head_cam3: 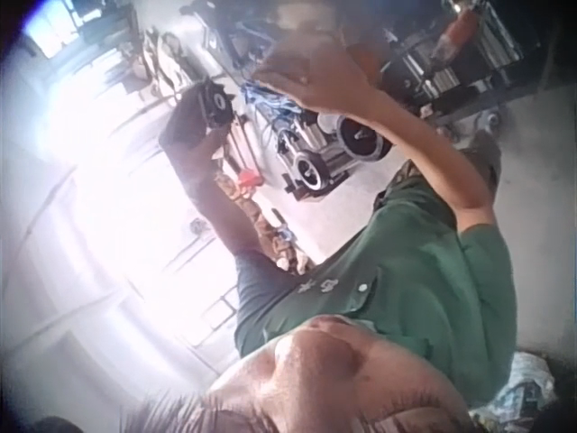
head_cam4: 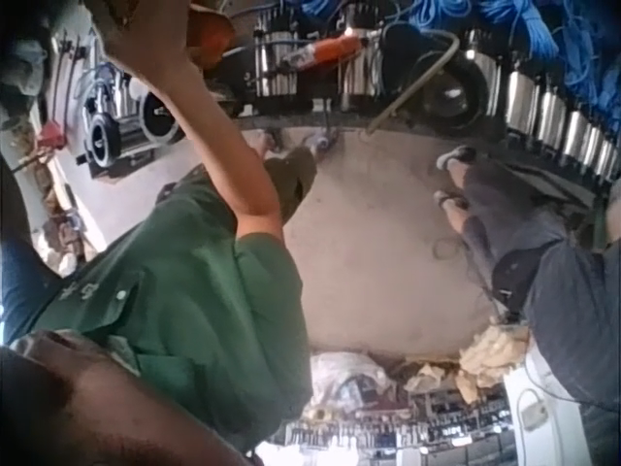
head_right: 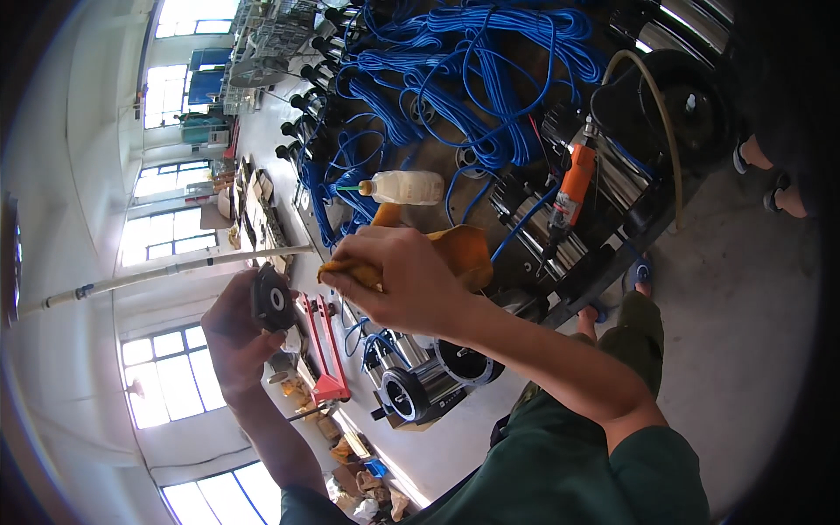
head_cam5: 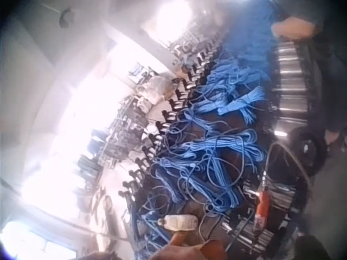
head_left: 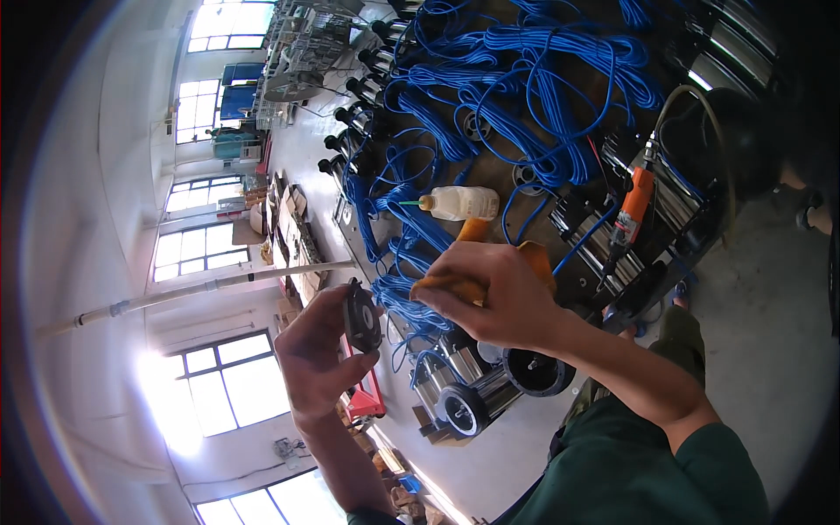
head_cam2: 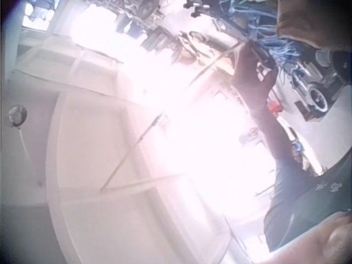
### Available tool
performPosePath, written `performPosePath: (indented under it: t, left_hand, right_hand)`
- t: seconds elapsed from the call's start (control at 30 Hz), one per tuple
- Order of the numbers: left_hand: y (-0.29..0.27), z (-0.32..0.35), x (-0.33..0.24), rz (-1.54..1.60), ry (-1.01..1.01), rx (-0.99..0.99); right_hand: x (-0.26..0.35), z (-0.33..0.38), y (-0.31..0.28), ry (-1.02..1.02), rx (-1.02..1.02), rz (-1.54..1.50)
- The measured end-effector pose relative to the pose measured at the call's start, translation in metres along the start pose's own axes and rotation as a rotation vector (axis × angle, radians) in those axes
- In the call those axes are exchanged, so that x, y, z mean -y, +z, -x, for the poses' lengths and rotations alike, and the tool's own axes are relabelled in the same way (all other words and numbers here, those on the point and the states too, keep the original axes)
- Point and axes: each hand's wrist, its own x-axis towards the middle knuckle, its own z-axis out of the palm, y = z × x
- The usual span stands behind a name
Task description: The person assembles water pumps by applying oil to components with a small bottle, wiping parts with a cloth, and tightening bolts using a pneumatic screwdriver.
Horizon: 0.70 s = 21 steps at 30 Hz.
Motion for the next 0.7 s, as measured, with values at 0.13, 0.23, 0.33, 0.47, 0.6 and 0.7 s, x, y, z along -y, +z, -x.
performPosePath:
  t: [0.13, 0.23, 0.33, 0.47, 0.6, 0.7]
  left_hand:
    - [-0.003, 0.014, -0.003, 0.018, -0.012, -0.013]
    - [-0.007, 0.015, 0.001, 0.013, 0.042, 0.024]
    - [-0.008, 0.015, -0.003, 0.037, 0.069, 0.073]
    - [-0.006, 0.016, -0.005, 0.046, 0.072, 0.087]
    - [-0.006, 0.017, -0.009, -0.053, 0.053, 0.099]
    - [-0.004, 0.015, -0.006, -0.038, 0.099, 0.096]
  right_hand:
    - [0.018, 0.003, 0.008, -0.09, -0.029, -0.113]
    - [0.025, 0.002, 0.008, -0.047, -0.045, -0.23]
    - [0.028, -0.002, 0.009, -0.008, 0.02, -0.36]
    - [0.025, -0.009, 0.019, -0.085, 0.023, -0.404]
    - [0.032, -0.01, 0.018, 0.093, 0.075, -0.41]
    - [0.034, -0.01, 0.02, 0.235, 0.089, -0.531]
